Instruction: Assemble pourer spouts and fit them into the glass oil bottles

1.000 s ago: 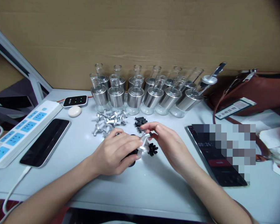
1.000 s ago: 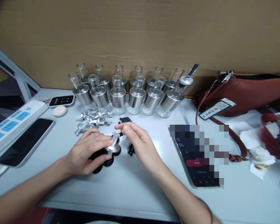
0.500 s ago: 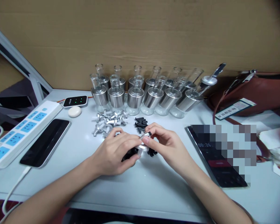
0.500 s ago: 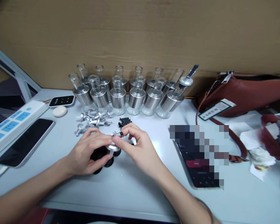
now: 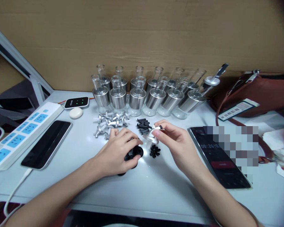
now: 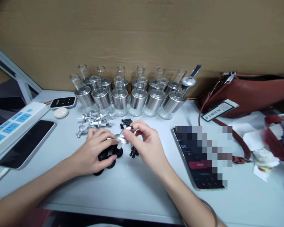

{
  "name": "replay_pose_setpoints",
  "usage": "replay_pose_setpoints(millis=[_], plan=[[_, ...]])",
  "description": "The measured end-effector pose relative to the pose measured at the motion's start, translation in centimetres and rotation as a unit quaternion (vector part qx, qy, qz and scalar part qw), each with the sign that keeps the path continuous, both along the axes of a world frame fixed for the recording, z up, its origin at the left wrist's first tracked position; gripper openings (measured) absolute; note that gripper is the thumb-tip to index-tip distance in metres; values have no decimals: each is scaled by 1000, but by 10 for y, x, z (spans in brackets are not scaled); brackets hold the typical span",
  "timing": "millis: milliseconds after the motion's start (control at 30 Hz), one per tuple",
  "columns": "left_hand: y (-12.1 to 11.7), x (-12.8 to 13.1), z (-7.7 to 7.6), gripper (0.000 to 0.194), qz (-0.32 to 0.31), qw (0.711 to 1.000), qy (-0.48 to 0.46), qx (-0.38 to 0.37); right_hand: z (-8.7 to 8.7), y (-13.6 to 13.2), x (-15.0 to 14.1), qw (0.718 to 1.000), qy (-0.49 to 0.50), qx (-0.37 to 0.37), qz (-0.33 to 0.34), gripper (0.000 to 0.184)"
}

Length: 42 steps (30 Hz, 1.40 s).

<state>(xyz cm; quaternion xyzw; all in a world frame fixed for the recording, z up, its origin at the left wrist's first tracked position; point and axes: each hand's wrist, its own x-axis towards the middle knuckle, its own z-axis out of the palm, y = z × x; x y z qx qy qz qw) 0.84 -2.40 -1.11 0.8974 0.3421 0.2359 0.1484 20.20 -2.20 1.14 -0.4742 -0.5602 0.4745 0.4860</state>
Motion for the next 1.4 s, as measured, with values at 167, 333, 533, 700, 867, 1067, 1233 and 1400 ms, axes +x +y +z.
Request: replay_pose_setpoints(millis=[167,333,533,700,867,1067,1233,1400], plan=[[1,-1,-2,8,-4,1000,6,-8,0,0,0,1000,6,0,2,18],[1,-1,-3,6,-2,1000,-1,-13,0,0,0,1000,8,3,0,18],[1,-1,-1,10,-17,1000,-6,1,1,0,0,1000,14,1,-9,17],[0,-1,4,13,-21,997,-32,63,-2,0,2,999,43,-2,-7,15],[-1,0,6,15,-6,984,-82,159,-1,1,2,996,65,-53,-13,19],[-1,0,5,18,0,976,-94,198,3,-1,-1,988,93,-115,52,22],[0,0,7,16,-14,973,-92,211,2,-3,-1,988,88,-103,79,23],[2,-1,4,11,-17,973,-99,207,2,-4,-1,990,78,-72,88,23]])
